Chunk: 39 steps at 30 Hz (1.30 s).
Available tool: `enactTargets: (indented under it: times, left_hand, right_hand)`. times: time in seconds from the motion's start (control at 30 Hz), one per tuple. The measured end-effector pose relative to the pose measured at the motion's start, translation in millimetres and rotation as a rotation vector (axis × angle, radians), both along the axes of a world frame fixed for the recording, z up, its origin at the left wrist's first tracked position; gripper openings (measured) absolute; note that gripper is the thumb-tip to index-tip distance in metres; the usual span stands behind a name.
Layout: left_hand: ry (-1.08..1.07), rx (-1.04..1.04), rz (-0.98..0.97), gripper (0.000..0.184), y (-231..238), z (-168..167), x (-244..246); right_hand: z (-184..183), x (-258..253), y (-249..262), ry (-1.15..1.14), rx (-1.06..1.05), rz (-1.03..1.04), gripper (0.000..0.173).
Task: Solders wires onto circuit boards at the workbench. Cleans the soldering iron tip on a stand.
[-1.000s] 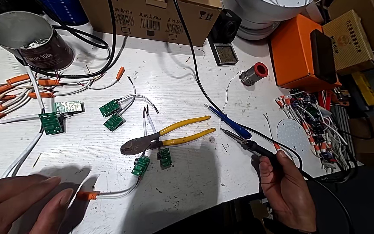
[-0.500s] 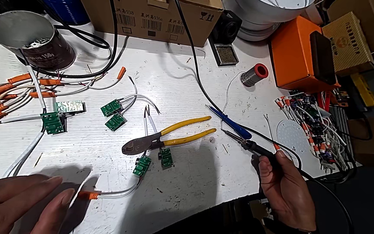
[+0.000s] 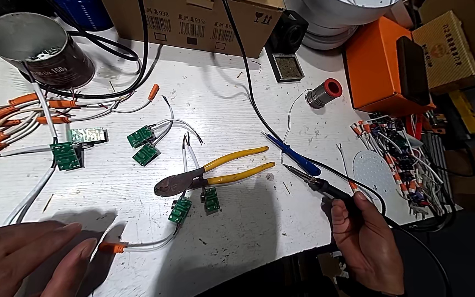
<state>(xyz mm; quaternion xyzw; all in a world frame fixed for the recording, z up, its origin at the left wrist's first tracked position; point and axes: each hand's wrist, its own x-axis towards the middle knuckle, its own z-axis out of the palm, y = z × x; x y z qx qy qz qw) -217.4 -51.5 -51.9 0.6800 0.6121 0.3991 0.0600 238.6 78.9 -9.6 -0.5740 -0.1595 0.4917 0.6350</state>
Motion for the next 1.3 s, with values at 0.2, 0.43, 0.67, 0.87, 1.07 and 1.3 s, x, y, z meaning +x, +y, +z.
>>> enactTargets:
  times: [0.2, 0.43, 0.67, 0.87, 1.07, 1.3]
  left_hand:
    - [0.009, 0.004, -0.007, 0.026, -0.1, 0.1, -0.6]
    - [0.011, 0.007, -0.005, 0.026, 0.0, -0.6, -1.6]
    - [0.002, -0.012, -0.013, 0.025, -0.1, -1.6, -2.5]
    - [0.002, -0.007, -0.008, 0.025, 0.3, -0.1, -0.8]
    - [-0.004, -0.013, -0.021, 0.025, 1.3, 0.1, -0.7]
    - [-0.003, -0.024, -0.02, 0.026, 0.8, 0.7, -1.2]
  right_hand:
    - [-0.5, 0.4, 0.0, -0.011, -0.001, 0.008, 0.026]
    - [-3.8, 4.2, -1.4, 0.016, 0.014, 0.006, 0.027]
    - [-1.7, 2.3, -1.1, 0.013, 0.003, 0.004, 0.024]
    - [-1.8, 0.9, -0.5, -0.003, 0.016, 0.021, 0.027]
    - [-0.2, 0.9, -1.0, -0.001, 0.002, 0.017, 0.027]
    - [-1.1, 0.6, -0.2, 0.008, 0.018, 0.008, 0.027]
